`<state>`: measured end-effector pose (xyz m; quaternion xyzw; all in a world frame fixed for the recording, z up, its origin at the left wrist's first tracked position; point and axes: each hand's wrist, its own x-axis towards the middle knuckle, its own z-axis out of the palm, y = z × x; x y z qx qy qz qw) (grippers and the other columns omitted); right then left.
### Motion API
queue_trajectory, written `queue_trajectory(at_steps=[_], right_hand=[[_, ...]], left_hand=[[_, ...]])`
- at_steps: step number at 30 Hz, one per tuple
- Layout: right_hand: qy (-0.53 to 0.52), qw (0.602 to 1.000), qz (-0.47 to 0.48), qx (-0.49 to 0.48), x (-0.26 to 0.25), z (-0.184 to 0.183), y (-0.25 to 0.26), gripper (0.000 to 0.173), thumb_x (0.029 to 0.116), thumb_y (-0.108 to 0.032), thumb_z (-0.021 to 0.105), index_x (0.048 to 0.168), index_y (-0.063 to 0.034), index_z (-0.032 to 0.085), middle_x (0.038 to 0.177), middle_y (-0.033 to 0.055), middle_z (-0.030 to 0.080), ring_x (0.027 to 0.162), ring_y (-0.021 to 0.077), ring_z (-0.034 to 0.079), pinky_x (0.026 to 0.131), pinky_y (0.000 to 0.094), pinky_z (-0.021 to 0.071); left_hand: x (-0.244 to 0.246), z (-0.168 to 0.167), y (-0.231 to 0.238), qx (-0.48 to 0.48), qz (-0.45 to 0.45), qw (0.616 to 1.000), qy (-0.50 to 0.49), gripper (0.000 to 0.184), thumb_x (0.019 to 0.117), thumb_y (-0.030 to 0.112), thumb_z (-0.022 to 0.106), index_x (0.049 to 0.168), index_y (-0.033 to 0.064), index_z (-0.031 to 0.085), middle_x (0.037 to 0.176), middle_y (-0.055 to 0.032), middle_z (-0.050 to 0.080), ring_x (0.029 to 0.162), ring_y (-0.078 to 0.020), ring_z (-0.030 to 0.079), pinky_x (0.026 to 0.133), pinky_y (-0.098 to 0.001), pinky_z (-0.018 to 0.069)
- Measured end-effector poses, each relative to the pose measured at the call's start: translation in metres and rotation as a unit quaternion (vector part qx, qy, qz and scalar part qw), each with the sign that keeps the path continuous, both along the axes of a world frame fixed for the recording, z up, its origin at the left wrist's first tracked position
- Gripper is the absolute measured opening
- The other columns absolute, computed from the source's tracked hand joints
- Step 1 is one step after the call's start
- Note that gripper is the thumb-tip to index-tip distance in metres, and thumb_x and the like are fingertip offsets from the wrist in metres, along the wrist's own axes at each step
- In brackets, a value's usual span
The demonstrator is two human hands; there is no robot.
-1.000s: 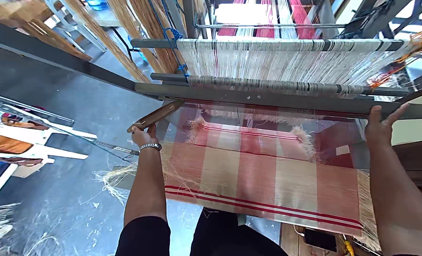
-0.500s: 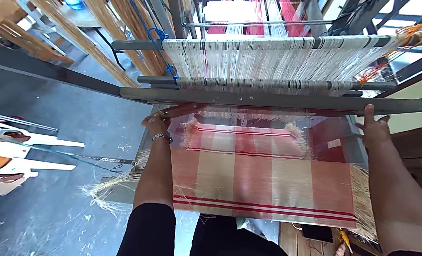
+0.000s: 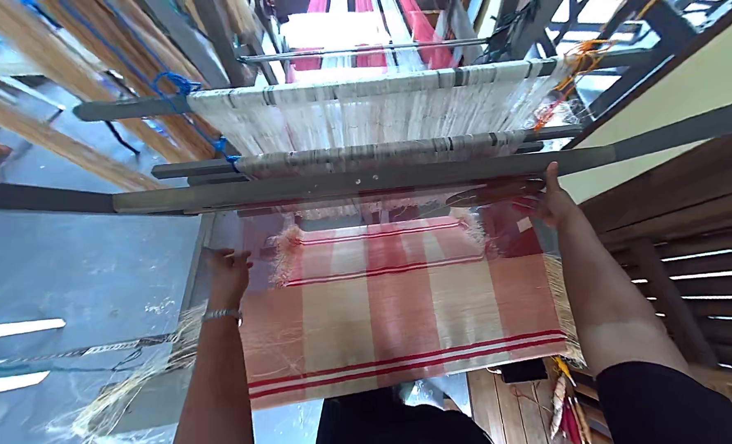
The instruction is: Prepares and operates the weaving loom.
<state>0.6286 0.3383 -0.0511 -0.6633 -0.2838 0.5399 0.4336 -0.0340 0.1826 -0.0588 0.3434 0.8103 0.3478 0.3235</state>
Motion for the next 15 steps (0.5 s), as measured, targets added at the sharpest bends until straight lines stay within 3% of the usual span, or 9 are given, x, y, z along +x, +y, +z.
queue_trajectory(at_steps=[2,5,7,9,12,15], right_hand=[[0.007,1.0,-0.011,0.014,0.006,-0.009,0.002,0.094,0.0916,-0.086,0.029,0.16,-0.0222,0.028,0.144,0.0143,0.058,0.118,0.0317,0.066,0.093,0.0492,0.0584],[0.019,0.998,-0.024,0.05,0.011,-0.026,-0.002,0.081,0.0976,-0.079,0.027,0.15,-0.0203,0.044,0.139,0.0079,0.06,0.12,0.0261,0.064,0.096,0.0477,0.0565],[-0.002,0.996,-0.033,0.085,0.014,-0.04,-0.006,0.057,0.1076,-0.055,0.041,0.15,-0.0177,0.046,0.139,0.0084,0.06,0.121,0.0256,0.064,0.097,0.0483,0.057],[-0.054,0.992,-0.033,0.112,0.013,-0.041,-0.015,0.042,0.1078,-0.025,0.051,0.149,-0.0153,0.048,0.137,0.0089,0.06,0.114,0.0227,0.065,0.092,0.0435,0.0581],[-0.086,0.985,-0.061,0.138,0.011,-0.02,-0.036,0.044,0.107,-0.015,0.05,0.15,-0.011,0.043,0.137,0.01,0.058,0.108,0.0195,0.067,0.089,0.0381,0.0599],[-0.06,0.973,-0.134,0.176,0.03,-0.007,-0.059,0.043,0.1077,-0.009,0.046,0.15,-0.0063,0.039,0.132,0.0137,0.056,0.104,0.0236,0.068,0.086,0.0413,0.0621]], left_hand=[[0.0,-0.005,-0.024,-0.008,-0.03,0.998,0.046,0.055,0.1077,0.018,0.043,0.154,-0.0049,0.024,0.131,-0.0275,0.063,0.111,-0.0357,0.068,0.095,-0.0517,0.0542],[-0.005,-0.009,-0.058,-0.046,-0.089,0.987,0.127,0.042,0.1068,0.011,0.039,0.146,-0.0039,0.046,0.126,-0.0249,0.067,0.115,-0.039,0.066,0.101,-0.0582,0.0493],[-0.006,-0.003,-0.073,-0.077,-0.112,0.972,0.194,0.036,0.1068,0.013,0.044,0.136,-0.0014,0.06,0.125,-0.0271,0.067,0.12,-0.0447,0.062,0.104,-0.0647,0.0439],[-0.006,0.001,-0.084,-0.098,-0.099,0.964,0.227,0.035,0.1083,0.02,0.048,0.127,-0.0019,0.066,0.123,-0.0293,0.067,0.12,-0.047,0.062,0.106,-0.0662,0.0423],[-0.01,-0.004,-0.091,-0.079,-0.065,0.969,0.223,0.032,0.1076,0.021,0.052,0.12,-0.0036,0.069,0.113,-0.0293,0.07,0.111,-0.0468,0.066,0.101,-0.0665,0.046],[-0.012,-0.016,-0.093,-0.056,-0.048,0.971,0.228,0.032,0.1072,0.024,0.052,0.119,-0.0002,0.07,0.111,-0.0269,0.071,0.108,-0.046,0.067,0.097,-0.0682,0.0482]])
